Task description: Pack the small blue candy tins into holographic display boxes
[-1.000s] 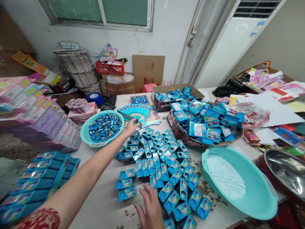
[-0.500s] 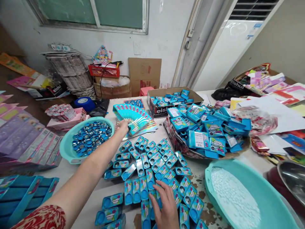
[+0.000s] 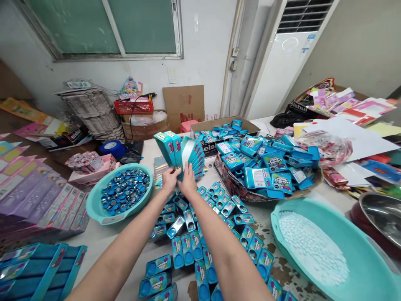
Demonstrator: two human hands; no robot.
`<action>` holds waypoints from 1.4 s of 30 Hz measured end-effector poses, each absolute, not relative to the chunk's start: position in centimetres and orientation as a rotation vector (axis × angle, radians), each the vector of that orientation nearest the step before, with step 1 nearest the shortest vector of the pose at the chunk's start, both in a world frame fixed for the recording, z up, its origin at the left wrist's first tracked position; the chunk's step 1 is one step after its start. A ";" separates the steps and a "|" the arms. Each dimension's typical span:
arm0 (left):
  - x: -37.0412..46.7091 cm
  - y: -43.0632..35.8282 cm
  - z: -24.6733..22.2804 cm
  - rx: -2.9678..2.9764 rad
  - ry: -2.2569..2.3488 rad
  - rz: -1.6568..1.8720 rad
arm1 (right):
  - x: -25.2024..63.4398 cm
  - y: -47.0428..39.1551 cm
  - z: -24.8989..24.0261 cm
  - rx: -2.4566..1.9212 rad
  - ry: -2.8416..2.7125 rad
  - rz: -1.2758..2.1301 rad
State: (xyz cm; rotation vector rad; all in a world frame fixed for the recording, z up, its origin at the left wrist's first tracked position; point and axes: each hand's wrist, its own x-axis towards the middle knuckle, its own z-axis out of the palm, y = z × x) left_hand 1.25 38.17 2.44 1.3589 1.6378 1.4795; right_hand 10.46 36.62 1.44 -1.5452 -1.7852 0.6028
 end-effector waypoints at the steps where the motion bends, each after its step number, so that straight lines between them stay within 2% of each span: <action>1: 1.4 38.0 3.3 1.378 1.573 1.508 | 10.4 37.4 1.7 -1.593 -1.736 0.619; 4: 0.8 37.0 6.3 1.387 1.519 1.625 | 11.3 38.2 2.8 -1.646 -1.610 0.688; 7: -1.5 33.4 8.6 1.435 1.617 1.579 | 12.3 36.4 4.0 -1.472 -1.460 0.844; 12: -4.3 21.7 9.5 1.436 1.472 1.062 | 10.6 27.4 5.2 -0.832 -1.307 1.503; 16: -4.4 13.0 8.8 1.161 1.381 1.062 | 7.6 18.7 6.0 -0.825 -1.253 1.796; 20: -5.6 7.4 7.9 0.957 1.521 1.282 | 6.5 14.0 5.8 -0.997 -1.161 1.656; 22: -7.3 5.6 7.2 0.835 1.709 1.485 | 7.9 13.5 5.4 -1.074 -0.944 1.564; 24: -9.5 4.4 5.8 0.840 1.987 1.521 | 10.5 13.5 4.9 -1.136 -0.691 1.536; 27: -12.1 3.8 2.0 1.089 2.369 1.027 | 15.7 12.6 4.0 -1.249 -0.545 1.598; 29: -12.8 3.7 -0.8 1.211 2.423 0.643 | 18.5 10.8 3.2 -1.343 -0.546 1.652; 32: -11.6 3.6 -3.5 1.514 2.382 0.467 | 20.8 6.9 1.8 -1.447 -0.566 1.636; 35: -8.9 3.6 -4.0 1.993 2.055 0.447 | 21.6 4.5 0.2 -1.501 -0.541 1.513; 37: -6.9 4.2 -4.2 2.169 1.766 0.351 | 22.1 5.1 -0.5 -1.528 -0.550 1.455; 40: -5.1 6.0 -4.8 2.192 1.604 0.286 | 23.4 8.4 -0.3 -1.633 -0.675 1.344; 42: -5.0 6.9 -5.2 2.190 1.576 0.307 | 23.9 10.4 0.6 -1.789 -0.870 1.066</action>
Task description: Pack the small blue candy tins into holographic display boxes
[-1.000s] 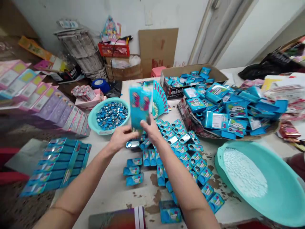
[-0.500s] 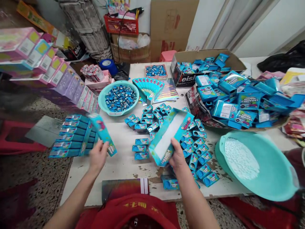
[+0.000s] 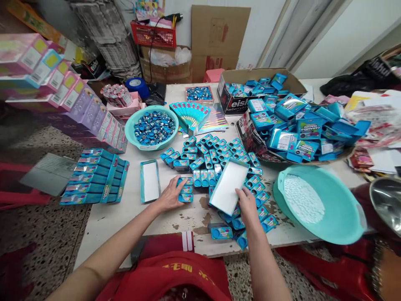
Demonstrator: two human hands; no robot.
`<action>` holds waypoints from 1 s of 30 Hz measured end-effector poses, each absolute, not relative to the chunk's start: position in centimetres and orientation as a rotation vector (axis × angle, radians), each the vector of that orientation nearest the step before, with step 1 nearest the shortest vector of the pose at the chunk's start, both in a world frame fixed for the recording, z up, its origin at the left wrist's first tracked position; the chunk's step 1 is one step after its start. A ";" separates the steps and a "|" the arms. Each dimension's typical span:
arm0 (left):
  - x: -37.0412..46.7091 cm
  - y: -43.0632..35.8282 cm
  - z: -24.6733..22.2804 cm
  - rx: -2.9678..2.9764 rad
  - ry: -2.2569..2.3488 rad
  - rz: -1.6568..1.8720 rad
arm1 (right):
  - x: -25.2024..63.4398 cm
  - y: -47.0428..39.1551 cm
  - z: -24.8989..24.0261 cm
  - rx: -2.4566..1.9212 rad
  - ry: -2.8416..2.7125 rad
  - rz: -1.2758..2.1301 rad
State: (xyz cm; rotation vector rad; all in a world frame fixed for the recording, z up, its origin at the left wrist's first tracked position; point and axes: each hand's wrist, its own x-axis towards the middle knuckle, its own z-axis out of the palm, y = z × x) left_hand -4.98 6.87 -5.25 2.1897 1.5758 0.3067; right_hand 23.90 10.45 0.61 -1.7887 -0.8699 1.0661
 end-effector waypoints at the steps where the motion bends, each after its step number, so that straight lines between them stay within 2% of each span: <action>1: -5.2 7.0 -5.4 2.201 1.555 0.319 | 23.8 10.8 1.2 -1.845 -0.990 0.865; 3: -5.9 6.7 -5.6 2.236 1.497 0.330 | 22.3 10.1 2.1 -1.819 -1.233 0.546; 4: -6.4 6.3 -5.6 2.249 1.470 0.331 | 21.0 9.1 2.2 -1.742 -1.345 0.503; 8: -8.0 4.0 -5.4 2.268 1.446 0.300 | 13.1 3.9 -0.5 -1.407 -1.603 1.111; 13: -7.6 3.2 -4.5 2.359 1.445 0.154 | 6.6 3.1 -6.5 -1.528 -1.412 1.406; 18: -5.8 4.6 -4.2 2.281 1.517 0.038 | 6.7 5.1 -8.4 -1.465 -1.393 1.499; 22: -6.7 5.0 -2.8 2.178 1.551 0.134 | 7.8 5.2 -8.7 -1.472 -1.231 1.512; 26: -12.2 4.4 1.2 2.006 1.779 0.385 | 6.6 4.4 -9.1 -1.595 -1.256 1.313; 30: -18.8 5.5 3.2 1.840 1.892 0.343 | 2.0 4.8 -8.8 -1.595 -1.711 1.285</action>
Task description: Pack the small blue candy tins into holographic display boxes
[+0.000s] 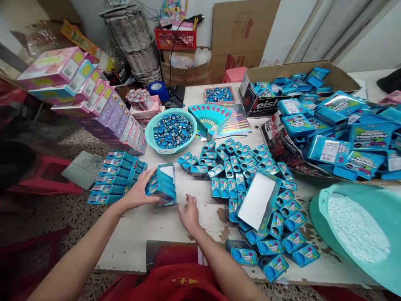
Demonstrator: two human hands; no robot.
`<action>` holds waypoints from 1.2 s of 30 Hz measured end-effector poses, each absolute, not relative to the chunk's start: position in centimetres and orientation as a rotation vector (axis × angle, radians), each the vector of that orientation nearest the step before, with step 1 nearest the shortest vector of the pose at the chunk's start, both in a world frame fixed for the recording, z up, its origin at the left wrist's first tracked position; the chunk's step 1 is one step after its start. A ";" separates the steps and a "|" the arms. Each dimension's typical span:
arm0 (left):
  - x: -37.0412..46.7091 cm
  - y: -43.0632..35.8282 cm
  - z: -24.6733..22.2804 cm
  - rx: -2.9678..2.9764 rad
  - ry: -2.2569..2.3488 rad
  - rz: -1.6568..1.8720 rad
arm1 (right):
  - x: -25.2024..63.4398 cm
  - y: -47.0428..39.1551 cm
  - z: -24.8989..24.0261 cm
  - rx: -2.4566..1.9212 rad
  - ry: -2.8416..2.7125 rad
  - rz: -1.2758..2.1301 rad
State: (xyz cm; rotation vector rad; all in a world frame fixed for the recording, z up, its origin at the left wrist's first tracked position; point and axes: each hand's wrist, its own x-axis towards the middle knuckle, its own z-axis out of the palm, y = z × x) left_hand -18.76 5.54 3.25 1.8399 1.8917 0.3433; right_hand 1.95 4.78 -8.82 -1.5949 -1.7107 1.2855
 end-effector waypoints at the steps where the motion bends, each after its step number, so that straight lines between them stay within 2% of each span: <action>1: -19.8 6.2 2.9 1.809 1.885 0.287 | 0.7 5.2 -8.6 -1.617 -1.832 1.293; 7: -21.1 10.0 -1.9 1.885 1.920 -0.072 | -3.1 7.1 -8.3 -1.758 -2.148 1.327; 14: -20.0 9.9 -2.4 2.162 2.146 0.014 | -1.9 6.7 -7.8 -1.786 -2.166 1.325; 19: -14.2 12.8 -3.0 2.093 2.042 0.331 | 0.9 8.8 -6.7 -1.671 -1.539 1.160; 22: -11.0 16.8 -3.9 1.885 2.047 0.266 | 1.6 11.8 -6.5 -1.705 -1.254 1.162; 26: -9.7 19.5 -4.4 1.936 2.021 0.178 | 1.5 14.4 -6.7 -1.636 -1.189 1.217; 33: -10.9 12.0 -4.3 2.179 1.714 0.238 | 2.6 11.1 -8.0 -1.628 -1.100 1.266; 36: -10.6 8.8 -4.7 2.271 1.576 0.256 | 3.1 10.6 -8.7 -1.567 -1.128 1.457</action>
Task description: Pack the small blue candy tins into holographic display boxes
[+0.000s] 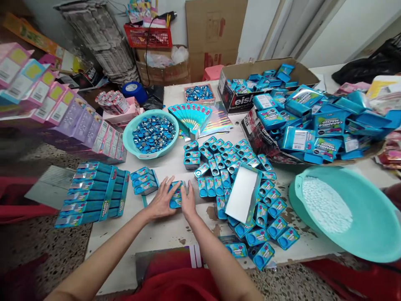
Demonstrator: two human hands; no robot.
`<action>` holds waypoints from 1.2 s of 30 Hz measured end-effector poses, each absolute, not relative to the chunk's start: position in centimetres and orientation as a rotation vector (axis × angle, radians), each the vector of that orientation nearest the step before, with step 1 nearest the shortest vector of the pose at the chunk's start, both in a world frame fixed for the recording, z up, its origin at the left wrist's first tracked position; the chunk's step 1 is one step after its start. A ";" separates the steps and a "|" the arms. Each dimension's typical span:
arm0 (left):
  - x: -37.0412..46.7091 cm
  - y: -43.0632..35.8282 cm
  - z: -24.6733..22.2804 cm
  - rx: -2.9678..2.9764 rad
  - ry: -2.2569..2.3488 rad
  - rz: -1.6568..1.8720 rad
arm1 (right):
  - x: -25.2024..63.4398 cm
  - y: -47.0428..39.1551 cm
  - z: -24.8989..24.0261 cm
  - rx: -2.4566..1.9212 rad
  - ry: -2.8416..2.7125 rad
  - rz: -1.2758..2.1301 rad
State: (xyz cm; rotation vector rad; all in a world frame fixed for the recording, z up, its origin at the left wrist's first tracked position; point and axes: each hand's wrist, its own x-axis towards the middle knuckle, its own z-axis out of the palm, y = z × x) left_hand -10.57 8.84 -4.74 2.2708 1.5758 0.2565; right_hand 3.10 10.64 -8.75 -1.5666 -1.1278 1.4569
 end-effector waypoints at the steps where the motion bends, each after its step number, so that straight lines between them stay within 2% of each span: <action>1: -10.3 8.3 -4.9 2.285 1.558 0.280 | 3.1 10.8 -9.0 -1.521 -1.133 1.515; 5: -9.4 8.3 -5.3 2.288 1.544 0.347 | 2.6 11.6 -9.4 -1.391 -1.116 1.574; 11: -10.4 8.6 -4.4 2.349 1.575 0.202 | 3.6 11.7 -8.9 -1.415 -1.209 1.560; 17: -10.2 8.8 -4.9 2.378 1.650 0.213 | 3.0 12.4 -8.9 -1.346 -1.333 1.502; 21: -9.9 10.1 -4.6 2.439 1.644 0.136 | 3.6 11.1 -5.7 -1.429 -1.590 1.237; 24: -9.6 10.6 -4.2 2.477 1.644 0.060 | 8.0 9.6 -1.6 -1.375 -1.870 0.763; 27: -8.8 11.0 -3.9 2.437 1.684 -0.007 | 15.5 9.6 1.1 -1.816 -1.702 0.114; 28: -8.4 11.2 -3.8 2.421 1.690 -0.019 | 18.1 10.0 1.4 -2.056 -1.591 0.010; 30: -7.8 11.5 -3.5 2.384 1.692 -0.019 | 22.1 11.1 1.3 -2.444 -1.545 0.125; 32: -7.5 11.7 -3.0 2.293 1.753 0.017 | 24.1 11.7 1.0 -2.598 -1.602 0.300; 34: -7.8 11.5 -2.1 2.133 1.903 0.108 | 24.0 11.4 1.2 -2.477 -1.706 0.289; 36: -9.0 10.7 -0.4 1.965 2.061 0.269 | 22.3 9.8 1.6 -2.176 -1.840 0.233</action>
